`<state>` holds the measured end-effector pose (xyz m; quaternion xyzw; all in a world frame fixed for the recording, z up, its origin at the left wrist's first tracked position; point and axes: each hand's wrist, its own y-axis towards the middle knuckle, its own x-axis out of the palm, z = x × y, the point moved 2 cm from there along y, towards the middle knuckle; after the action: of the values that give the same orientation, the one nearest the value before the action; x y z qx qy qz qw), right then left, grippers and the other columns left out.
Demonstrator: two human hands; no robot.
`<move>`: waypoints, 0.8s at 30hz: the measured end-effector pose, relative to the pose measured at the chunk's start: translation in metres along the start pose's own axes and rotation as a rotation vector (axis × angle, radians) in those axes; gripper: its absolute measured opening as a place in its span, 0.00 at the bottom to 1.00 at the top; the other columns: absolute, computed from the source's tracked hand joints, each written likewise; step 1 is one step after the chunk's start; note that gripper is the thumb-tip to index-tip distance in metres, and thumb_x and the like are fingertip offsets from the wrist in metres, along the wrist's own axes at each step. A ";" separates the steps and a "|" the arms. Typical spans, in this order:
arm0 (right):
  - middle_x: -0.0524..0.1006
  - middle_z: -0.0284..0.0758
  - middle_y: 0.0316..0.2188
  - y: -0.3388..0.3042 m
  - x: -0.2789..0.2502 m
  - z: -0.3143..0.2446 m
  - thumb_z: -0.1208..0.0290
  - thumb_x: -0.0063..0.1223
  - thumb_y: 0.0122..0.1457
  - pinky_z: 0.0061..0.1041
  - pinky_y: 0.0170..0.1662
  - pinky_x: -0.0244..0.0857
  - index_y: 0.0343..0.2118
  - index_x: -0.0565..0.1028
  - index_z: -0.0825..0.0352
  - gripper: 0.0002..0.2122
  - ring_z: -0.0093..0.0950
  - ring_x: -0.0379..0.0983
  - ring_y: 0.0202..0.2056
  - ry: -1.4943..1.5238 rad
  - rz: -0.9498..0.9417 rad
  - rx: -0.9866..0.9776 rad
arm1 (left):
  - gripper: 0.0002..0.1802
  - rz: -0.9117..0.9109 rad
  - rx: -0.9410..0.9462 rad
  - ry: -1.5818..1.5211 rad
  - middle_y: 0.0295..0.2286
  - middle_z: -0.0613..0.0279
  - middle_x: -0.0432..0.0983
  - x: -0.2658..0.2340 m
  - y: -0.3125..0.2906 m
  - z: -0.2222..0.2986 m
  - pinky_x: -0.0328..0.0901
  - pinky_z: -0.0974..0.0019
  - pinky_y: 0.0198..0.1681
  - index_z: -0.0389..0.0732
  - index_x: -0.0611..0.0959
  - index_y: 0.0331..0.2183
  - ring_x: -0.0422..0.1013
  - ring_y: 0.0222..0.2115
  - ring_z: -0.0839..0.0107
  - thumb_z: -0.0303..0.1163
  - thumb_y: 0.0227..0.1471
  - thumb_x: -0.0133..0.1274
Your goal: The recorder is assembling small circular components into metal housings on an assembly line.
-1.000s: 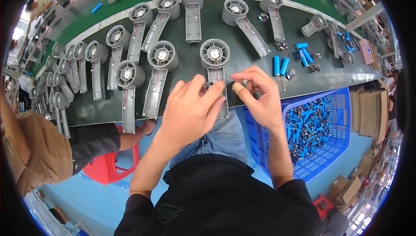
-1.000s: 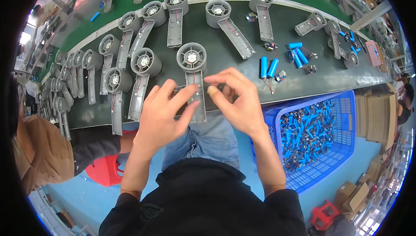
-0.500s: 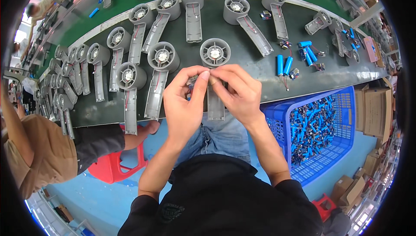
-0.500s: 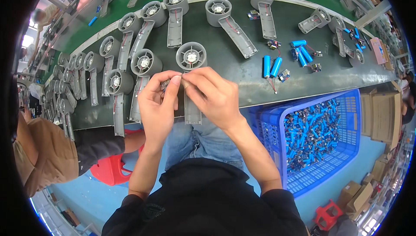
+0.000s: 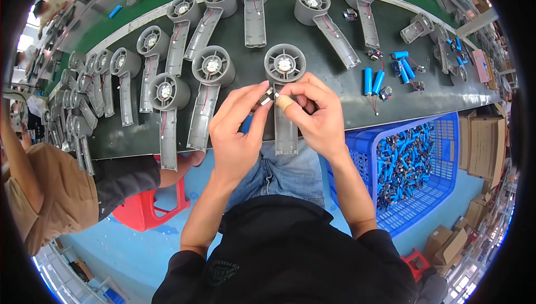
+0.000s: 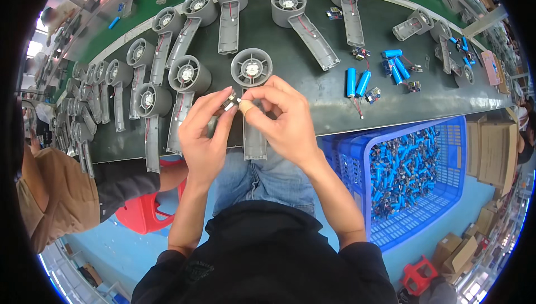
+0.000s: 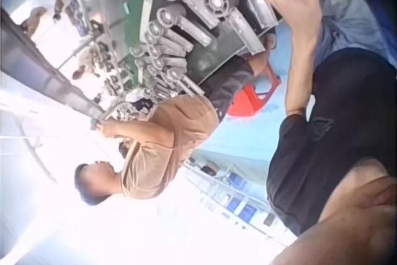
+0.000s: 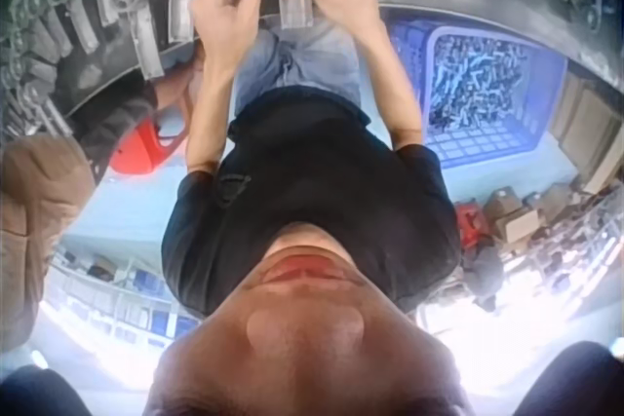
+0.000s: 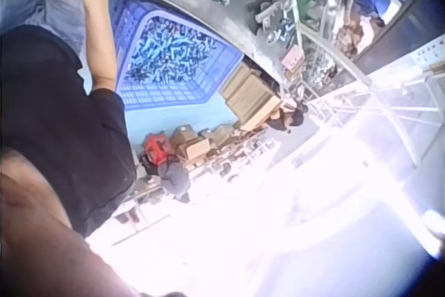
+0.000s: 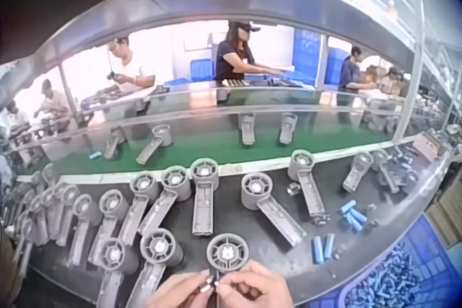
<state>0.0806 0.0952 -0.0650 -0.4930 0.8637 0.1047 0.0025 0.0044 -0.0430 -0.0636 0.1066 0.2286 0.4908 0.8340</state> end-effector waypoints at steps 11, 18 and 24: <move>0.66 0.24 0.25 0.006 -0.007 -0.005 0.78 0.60 0.55 0.15 0.27 0.52 0.32 0.79 0.72 0.04 0.11 0.57 0.25 0.126 -0.102 0.195 | 0.20 -0.102 0.133 0.101 0.38 0.53 0.79 0.000 0.004 0.004 0.70 0.68 0.38 0.35 0.83 0.46 0.76 0.36 0.65 0.14 0.49 0.56; 0.69 0.25 0.25 0.002 -0.003 -0.001 0.82 0.61 0.50 0.14 0.26 0.53 0.30 0.79 0.72 0.04 0.12 0.60 0.24 -0.147 0.052 -0.122 | 0.22 -0.213 0.205 0.186 0.42 0.48 0.76 -0.004 0.002 0.004 0.71 0.61 0.41 0.31 0.77 0.50 0.76 0.39 0.53 0.13 0.51 0.52; 0.70 0.25 0.25 0.002 0.000 0.002 0.81 0.61 0.52 0.13 0.26 0.54 0.30 0.79 0.71 0.03 0.11 0.61 0.23 0.008 0.024 -0.017 | 0.25 -0.235 0.222 0.239 0.44 0.46 0.75 -0.005 0.000 0.003 0.71 0.59 0.42 0.32 0.76 0.52 0.75 0.40 0.51 0.12 0.49 0.50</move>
<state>0.0784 0.0965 -0.0668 -0.4831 0.8686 0.1101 -0.0063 0.0038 -0.0467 -0.0596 0.1113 0.3896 0.3710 0.8356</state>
